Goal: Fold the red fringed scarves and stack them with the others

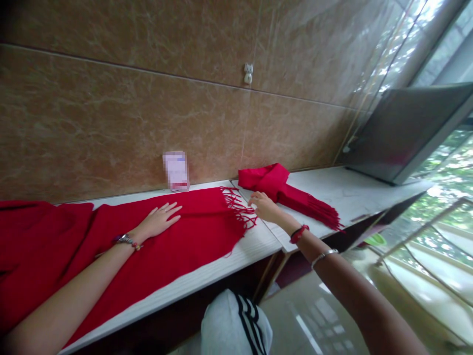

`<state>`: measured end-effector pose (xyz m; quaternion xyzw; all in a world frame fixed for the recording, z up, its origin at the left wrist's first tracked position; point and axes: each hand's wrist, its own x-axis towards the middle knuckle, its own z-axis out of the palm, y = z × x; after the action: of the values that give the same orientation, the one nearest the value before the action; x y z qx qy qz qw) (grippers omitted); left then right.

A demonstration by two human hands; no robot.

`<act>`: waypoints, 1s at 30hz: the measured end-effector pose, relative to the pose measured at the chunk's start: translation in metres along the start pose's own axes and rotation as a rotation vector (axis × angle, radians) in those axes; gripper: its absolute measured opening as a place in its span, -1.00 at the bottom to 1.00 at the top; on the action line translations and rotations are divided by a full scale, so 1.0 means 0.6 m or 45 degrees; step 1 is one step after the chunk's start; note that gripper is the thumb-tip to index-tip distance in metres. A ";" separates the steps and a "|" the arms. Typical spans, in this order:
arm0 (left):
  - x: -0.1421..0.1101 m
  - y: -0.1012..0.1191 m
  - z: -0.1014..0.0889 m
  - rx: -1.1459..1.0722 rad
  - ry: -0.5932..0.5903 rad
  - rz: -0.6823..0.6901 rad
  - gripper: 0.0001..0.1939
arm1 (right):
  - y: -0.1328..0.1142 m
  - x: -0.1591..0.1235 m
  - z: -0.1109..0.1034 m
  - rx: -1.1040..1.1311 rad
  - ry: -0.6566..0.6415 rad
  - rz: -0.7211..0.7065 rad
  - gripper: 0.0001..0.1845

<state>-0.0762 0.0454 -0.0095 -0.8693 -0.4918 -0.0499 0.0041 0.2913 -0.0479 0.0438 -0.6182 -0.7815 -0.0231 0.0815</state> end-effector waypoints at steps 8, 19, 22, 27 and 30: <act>-0.001 -0.003 0.001 0.008 0.025 -0.002 -0.47 | -0.077 -0.002 0.031 0.346 -0.191 -0.091 -0.64; 0.000 -0.011 -0.002 0.002 0.049 0.038 -0.48 | -0.082 0.007 0.016 1.870 0.049 0.153 -0.59; 0.000 -0.011 -0.003 -0.003 0.053 0.037 -0.48 | -0.080 0.002 0.005 1.995 0.026 0.204 -0.53; -0.001 -0.013 -0.001 -0.001 0.063 0.042 -0.48 | -0.012 -0.009 -0.006 0.993 -0.205 0.282 -0.65; -0.001 -0.011 0.000 0.013 0.058 0.029 -0.48 | 0.030 -0.020 -0.013 0.253 -0.091 0.273 -0.62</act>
<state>-0.0822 0.0482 -0.0096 -0.8734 -0.4819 -0.0672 0.0203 0.3122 -0.0565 0.0483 -0.6876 -0.7117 0.0852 0.1162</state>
